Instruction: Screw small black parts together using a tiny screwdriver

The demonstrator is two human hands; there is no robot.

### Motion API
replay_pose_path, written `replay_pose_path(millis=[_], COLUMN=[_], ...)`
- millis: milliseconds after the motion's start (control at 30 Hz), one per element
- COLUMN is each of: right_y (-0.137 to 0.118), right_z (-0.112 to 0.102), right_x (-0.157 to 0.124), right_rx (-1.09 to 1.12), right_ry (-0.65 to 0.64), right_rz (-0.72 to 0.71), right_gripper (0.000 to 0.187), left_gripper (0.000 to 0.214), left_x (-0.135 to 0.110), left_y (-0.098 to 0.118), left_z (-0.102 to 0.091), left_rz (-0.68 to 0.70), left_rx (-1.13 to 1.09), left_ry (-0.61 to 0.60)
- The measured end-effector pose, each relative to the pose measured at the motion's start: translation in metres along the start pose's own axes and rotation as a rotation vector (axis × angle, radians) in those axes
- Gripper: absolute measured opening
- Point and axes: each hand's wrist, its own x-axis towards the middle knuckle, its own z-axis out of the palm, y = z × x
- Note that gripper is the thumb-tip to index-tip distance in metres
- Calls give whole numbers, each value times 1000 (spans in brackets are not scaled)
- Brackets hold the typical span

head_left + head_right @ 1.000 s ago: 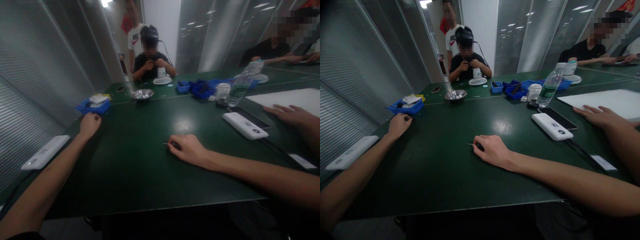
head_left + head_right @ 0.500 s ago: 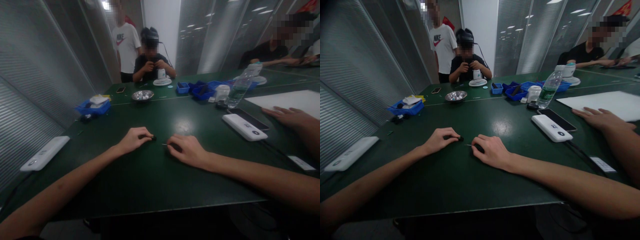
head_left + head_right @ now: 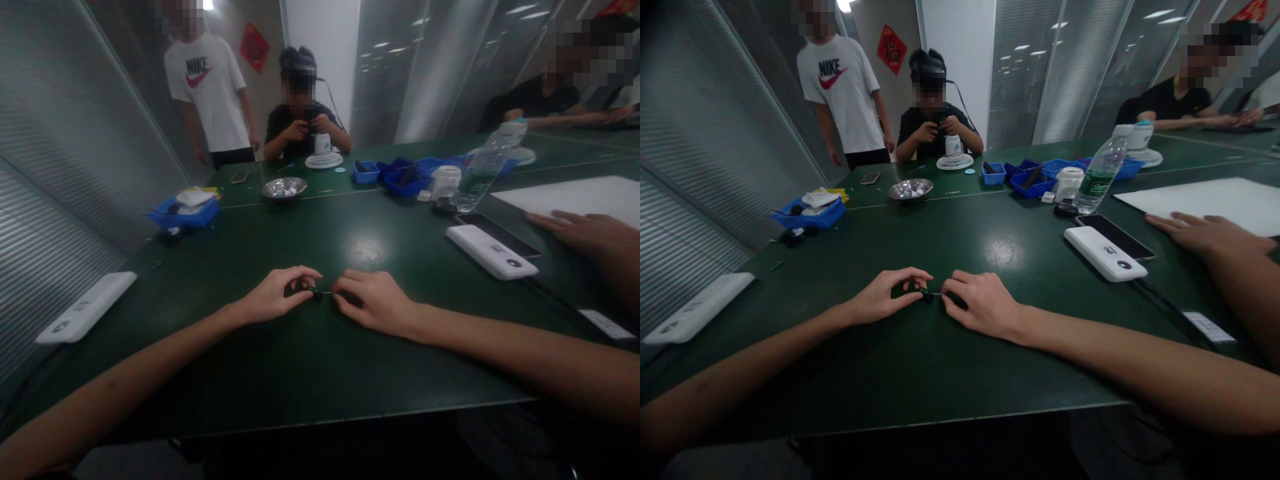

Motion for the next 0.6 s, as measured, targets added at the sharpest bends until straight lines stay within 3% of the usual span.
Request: replay_pose_path(millis=[233, 600], right_y=[4, 7], right_z=[3, 8], right_x=[-1, -1], right_rx=[71, 132], right_ry=[-46, -22], right_rz=[-91, -69], right_gripper=[24, 22], left_gripper=[34, 35], left_x=[-1, 2], left_y=[-5, -11], left_z=[2, 2], left_rz=[13, -65], left_rx=[-73, -272], left_ry=[-10, -33])
